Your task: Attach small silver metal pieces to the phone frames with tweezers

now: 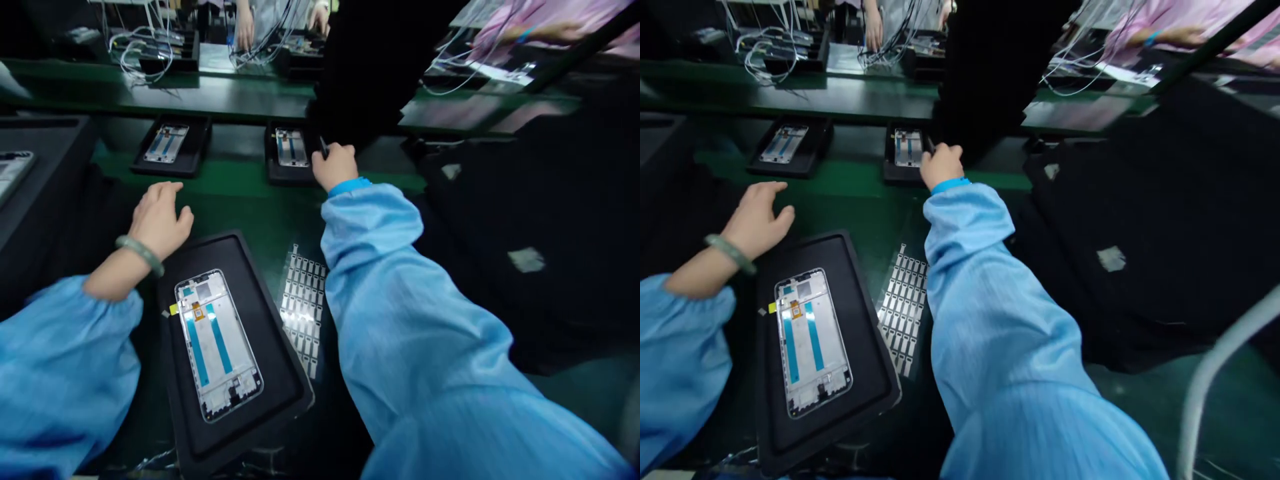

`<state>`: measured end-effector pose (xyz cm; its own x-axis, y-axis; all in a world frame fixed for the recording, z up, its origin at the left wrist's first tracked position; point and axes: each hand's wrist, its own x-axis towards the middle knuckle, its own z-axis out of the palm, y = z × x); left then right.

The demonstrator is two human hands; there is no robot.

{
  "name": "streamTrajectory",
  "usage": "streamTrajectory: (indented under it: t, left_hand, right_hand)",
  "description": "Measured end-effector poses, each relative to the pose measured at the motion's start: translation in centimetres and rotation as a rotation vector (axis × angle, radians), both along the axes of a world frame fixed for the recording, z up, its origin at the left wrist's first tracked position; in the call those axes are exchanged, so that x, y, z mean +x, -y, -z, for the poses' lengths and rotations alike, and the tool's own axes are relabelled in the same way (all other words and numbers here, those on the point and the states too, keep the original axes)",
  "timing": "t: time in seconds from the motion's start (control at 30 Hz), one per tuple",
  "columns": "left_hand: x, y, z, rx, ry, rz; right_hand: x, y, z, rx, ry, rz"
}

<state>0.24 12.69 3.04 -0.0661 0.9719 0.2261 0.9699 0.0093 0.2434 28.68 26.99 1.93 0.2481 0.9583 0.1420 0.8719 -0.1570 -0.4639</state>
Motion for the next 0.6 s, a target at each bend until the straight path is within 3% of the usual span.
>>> streamTrajectory:
  t: [0.03, 0.1, 0.17, 0.27, 0.43, 0.6]
  left_hand:
    - [0.1, -2.2, 0.3, -0.020, -0.023, -0.047]
    - [0.2, -6.2, 0.8, -0.057, -0.077, -0.125]
    - [0.0, -9.3, 1.3, -0.103, -0.133, -0.173]
    - [-0.4, -11.5, 1.4, -0.159, -0.204, -0.167]
    - [-0.2, -10.8, 0.0, -0.137, -0.312, -0.066]
    - [2.3, -6.4, -2.8, -0.021, -0.372, 0.000]
  right_hand:
    - [1.3, -1.3, 0.4, -0.108, 0.037, 0.113]
    - [3.1, -2.9, 1.4, -0.185, 0.028, 0.182]
    - [4.0, -3.6, 2.1, -0.213, -0.005, 0.159]
    - [4.2, -3.9, 2.4, -0.230, -0.060, 0.097]
    - [4.1, -3.5, 1.7, -0.210, -0.187, 0.100]
    - [3.3, -2.0, 0.3, -0.146, -0.374, 0.115]
